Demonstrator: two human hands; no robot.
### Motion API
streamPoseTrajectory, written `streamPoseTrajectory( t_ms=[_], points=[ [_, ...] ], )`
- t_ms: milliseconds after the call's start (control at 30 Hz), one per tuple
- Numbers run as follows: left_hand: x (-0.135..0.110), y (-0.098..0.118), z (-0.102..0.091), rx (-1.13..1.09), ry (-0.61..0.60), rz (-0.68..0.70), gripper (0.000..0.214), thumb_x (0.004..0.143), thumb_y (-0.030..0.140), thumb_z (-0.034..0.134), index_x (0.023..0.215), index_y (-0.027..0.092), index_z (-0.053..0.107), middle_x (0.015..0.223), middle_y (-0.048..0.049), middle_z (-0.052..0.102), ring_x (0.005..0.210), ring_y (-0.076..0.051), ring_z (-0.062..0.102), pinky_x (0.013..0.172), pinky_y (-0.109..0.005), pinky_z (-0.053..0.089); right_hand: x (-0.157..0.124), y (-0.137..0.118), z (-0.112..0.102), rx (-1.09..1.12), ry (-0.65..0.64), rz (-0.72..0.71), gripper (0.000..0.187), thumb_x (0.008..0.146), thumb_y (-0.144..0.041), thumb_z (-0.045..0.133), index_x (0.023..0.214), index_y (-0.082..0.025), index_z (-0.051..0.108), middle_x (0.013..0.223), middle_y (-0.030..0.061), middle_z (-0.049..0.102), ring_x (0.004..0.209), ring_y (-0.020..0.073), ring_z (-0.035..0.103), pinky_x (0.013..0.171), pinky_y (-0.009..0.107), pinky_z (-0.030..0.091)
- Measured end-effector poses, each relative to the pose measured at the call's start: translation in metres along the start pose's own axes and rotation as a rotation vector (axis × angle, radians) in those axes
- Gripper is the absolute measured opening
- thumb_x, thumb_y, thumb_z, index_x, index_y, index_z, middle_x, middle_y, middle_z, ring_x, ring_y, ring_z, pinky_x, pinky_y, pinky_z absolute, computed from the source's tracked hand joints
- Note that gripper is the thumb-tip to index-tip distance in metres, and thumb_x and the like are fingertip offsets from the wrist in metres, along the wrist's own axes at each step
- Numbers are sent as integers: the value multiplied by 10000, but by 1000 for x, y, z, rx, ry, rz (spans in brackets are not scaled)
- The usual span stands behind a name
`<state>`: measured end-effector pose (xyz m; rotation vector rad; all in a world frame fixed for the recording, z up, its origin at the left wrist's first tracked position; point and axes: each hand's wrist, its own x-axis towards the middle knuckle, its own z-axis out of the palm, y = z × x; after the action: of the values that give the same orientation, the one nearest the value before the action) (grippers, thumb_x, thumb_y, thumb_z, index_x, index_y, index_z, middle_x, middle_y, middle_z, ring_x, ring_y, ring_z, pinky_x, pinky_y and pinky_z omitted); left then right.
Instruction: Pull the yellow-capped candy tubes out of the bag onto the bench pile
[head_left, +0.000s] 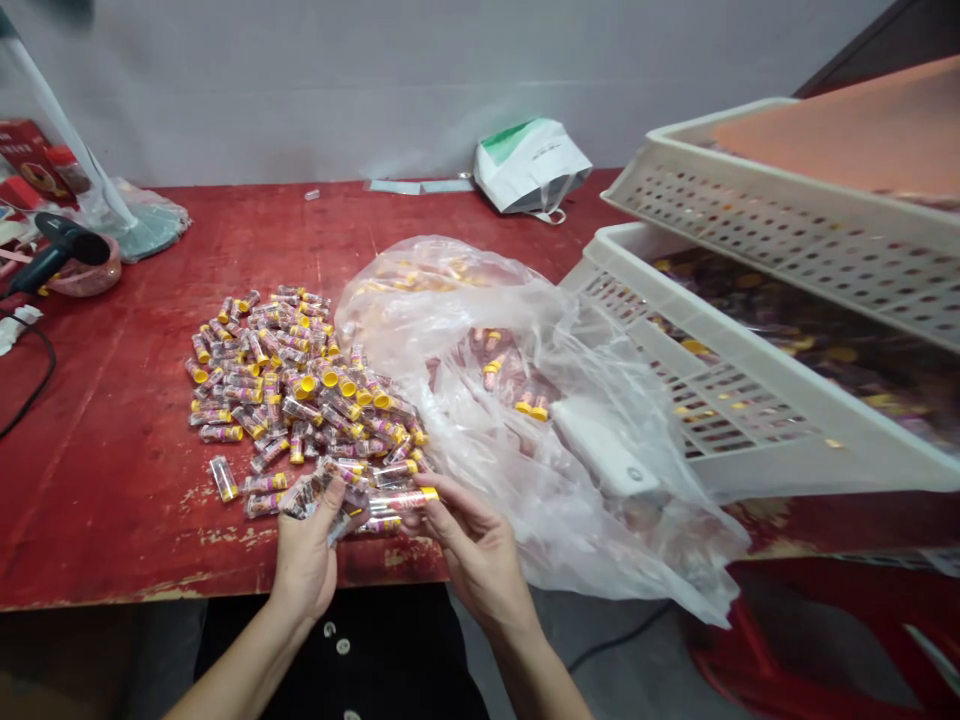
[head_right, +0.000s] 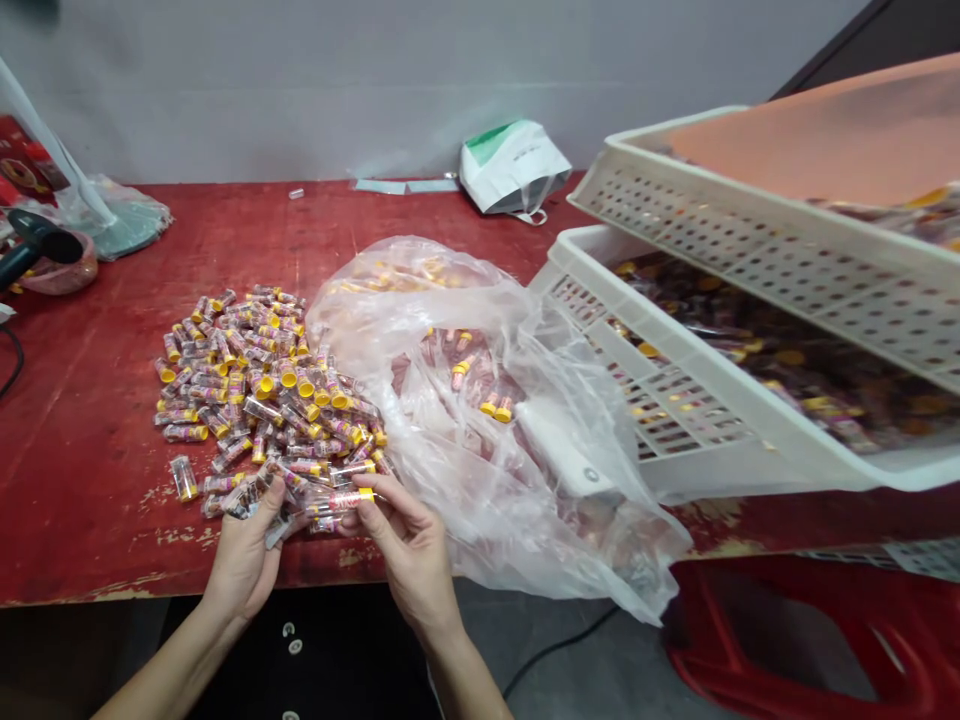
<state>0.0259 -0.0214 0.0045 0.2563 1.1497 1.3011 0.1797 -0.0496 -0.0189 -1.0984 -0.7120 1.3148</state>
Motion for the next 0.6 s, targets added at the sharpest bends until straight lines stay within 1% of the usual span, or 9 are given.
streamPoseTrajectory(
  t_ms=[100, 200, 267, 400, 433, 500, 600],
  points=[
    [4, 2, -1, -52, 21, -85, 318, 646, 215, 863, 910, 168, 693, 890, -27, 735, 756, -154, 695, 722, -315, 613, -3, -1, -4, -24, -9, -52, 232, 810, -343, 765, 1024, -253, 763, 908, 39, 728, 620, 140, 671, 652, 305, 605],
    [4, 3, -1, -88, 40, -145, 317, 670, 144, 839, 956, 176, 707, 980, -49, 749, 848, -174, 707, 760, -320, 614, -4, -3, -2, -63, -42, -108, 209, 795, -332, 775, 988, -251, 774, 1010, 51, 680, 660, 140, 673, 630, 282, 602],
    [2, 4, 1, -95, 31, -182, 300, 698, 146, 820, 974, 180, 709, 1005, -57, 753, 867, -183, 712, 765, -327, 616, -3, -5, 2, -91, -47, -141, 200, 793, -329, 773, 975, -245, 775, 992, 54, 664, 678, 146, 669, 621, 277, 603],
    [-1, 7, 2, -121, -1, -251, 242, 779, 220, 762, 1014, 188, 711, 1042, -69, 753, 883, -194, 716, 758, -342, 621, -2, -6, 7, -124, 4, -170, 178, 810, -318, 755, 974, -249, 769, 998, 51, 660, 717, 149, 662, 629, 273, 607],
    [0, 8, 2, -126, -4, -253, 228, 793, 219, 747, 1016, 185, 712, 1045, -73, 753, 897, -197, 714, 764, -341, 620, -2, -6, 6, -130, -1, -170, 173, 813, -315, 752, 971, -247, 767, 1004, 52, 655, 732, 151, 662, 632, 271, 606],
    [1, 9, 3, -137, 15, -221, 205, 805, 167, 726, 1010, 175, 712, 1041, -75, 754, 931, -196, 709, 787, -330, 614, -4, -6, 3, -129, -48, -152, 162, 830, -316, 733, 973, -245, 761, 1008, 51, 643, 719, 145, 653, 623, 265, 597],
    [4, 7, 5, -168, 101, -174, 169, 810, 107, 710, 972, 158, 712, 1029, -70, 754, 933, -174, 705, 812, -308, 606, -6, -2, -2, -100, -152, -70, 176, 880, -344, 672, 1012, -247, 736, 968, 47, 644, 618, 123, 617, 588, 275, 578]
  ],
)
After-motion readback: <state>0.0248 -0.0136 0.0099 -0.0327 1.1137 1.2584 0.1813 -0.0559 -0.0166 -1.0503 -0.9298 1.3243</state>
